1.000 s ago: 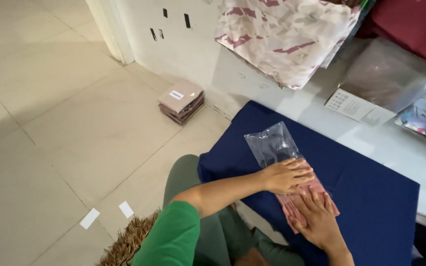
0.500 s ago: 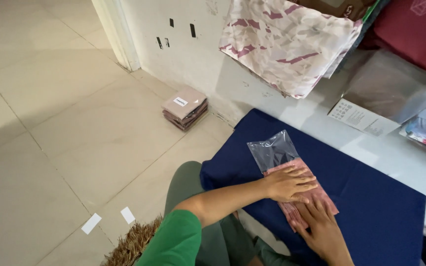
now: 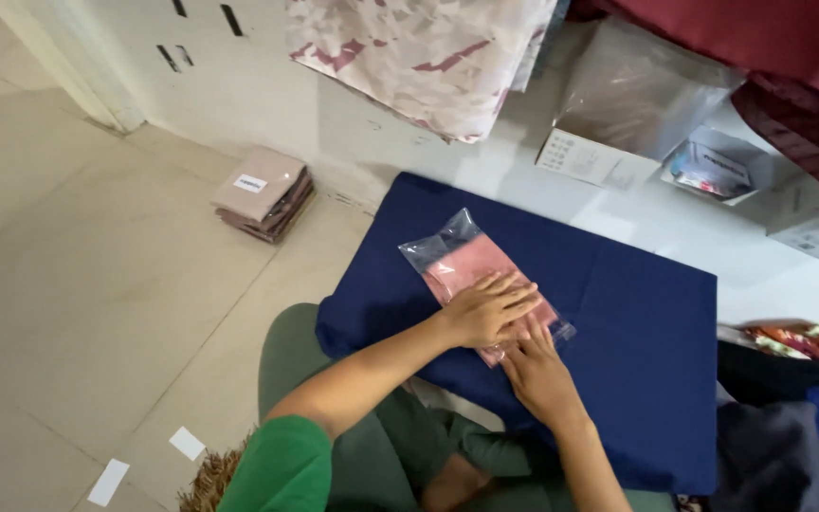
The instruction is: Cleaning a piece of fabric with a lint roller, folding it, and placing it into a plastic sleeve for packaging.
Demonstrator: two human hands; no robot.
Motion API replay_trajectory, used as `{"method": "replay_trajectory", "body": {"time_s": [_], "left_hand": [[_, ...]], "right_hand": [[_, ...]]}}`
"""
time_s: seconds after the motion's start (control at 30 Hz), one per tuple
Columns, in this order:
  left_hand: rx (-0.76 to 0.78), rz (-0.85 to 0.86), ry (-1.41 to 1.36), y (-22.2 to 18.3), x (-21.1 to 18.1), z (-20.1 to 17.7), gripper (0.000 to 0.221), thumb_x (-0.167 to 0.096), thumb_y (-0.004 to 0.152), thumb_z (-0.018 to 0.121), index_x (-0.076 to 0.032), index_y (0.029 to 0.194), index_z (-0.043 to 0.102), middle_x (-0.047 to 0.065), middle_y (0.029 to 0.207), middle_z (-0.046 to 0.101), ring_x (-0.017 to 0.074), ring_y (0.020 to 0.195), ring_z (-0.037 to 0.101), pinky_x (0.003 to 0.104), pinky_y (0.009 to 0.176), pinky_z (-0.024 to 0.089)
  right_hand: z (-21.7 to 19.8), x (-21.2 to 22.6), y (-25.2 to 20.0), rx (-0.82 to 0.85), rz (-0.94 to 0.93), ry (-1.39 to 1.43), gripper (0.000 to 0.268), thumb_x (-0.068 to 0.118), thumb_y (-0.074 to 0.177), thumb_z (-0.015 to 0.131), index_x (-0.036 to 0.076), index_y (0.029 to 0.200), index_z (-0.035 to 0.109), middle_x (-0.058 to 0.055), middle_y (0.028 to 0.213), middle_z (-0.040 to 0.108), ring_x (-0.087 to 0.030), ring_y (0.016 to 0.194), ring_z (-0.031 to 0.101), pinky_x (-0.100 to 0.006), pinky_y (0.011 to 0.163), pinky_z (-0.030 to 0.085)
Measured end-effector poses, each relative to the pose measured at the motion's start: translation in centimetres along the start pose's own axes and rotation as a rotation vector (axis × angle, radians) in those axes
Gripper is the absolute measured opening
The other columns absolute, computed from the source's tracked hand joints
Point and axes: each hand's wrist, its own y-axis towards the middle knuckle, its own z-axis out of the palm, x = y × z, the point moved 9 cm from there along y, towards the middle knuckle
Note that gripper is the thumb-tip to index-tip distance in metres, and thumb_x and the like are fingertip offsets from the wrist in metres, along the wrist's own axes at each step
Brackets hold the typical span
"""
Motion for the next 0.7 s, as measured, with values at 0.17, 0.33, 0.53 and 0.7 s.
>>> {"method": "replay_trajectory", "body": {"time_s": [0.17, 0.33, 0.53, 0.7], "left_hand": [[-0.059, 0.020, 0.004, -0.3, 0.5, 1.1, 0.068, -0.067, 0.102, 0.036, -0.022, 0.150, 0.053, 0.009, 0.157, 0.052, 0.0425, 0.146, 0.046, 0.058, 0.119, 0.036], [-0.027, 0.027, -0.016, 0.0, 0.1, 0.0, 0.062, -0.062, 0.105, 0.036, -0.024, 0.152, 0.052, 0.011, 0.155, 0.053, 0.0451, 0.147, 0.043, 0.059, 0.118, 0.037], [-0.061, 0.002, -0.111, 0.1, 0.6, -0.8, 0.059, -0.059, 0.107, 0.036, -0.025, 0.155, 0.048, 0.014, 0.153, 0.054, 0.0483, 0.143, 0.046, 0.062, 0.114, 0.039], [-0.133, -0.119, -0.116, 0.7, 8.6, -1.4, 0.047, -0.053, 0.106, 0.048, -0.035, 0.149, 0.057, -0.005, 0.157, 0.053, 0.0300, 0.148, 0.044, 0.049, 0.122, 0.033]], "right_hand": [[-0.2, 0.7, 4.1, 0.001, 0.048, -0.197, 0.033, 0.039, 0.099, 0.054, 0.021, 0.113, 0.078, -0.010, 0.144, 0.059, -0.039, 0.151, 0.034, -0.055, 0.122, 0.026], [0.3, 1.2, 5.9, 0.123, -0.026, -0.314, 0.031, 0.033, 0.096, 0.053, 0.015, 0.102, 0.078, -0.020, 0.116, 0.071, -0.044, 0.136, 0.049, -0.062, 0.116, 0.029], [-1.8, 2.4, 6.8, 0.185, 0.034, -0.253, 0.040, 0.043, 0.101, 0.047, 0.018, 0.119, 0.072, -0.011, 0.134, 0.065, -0.039, 0.145, 0.038, -0.064, 0.121, 0.019], [-1.3, -0.3, 4.2, 0.219, 0.180, -0.145, 0.049, 0.051, 0.102, 0.053, 0.031, 0.147, 0.056, -0.007, 0.168, 0.028, -0.038, 0.153, 0.024, -0.067, 0.120, 0.020]]}}
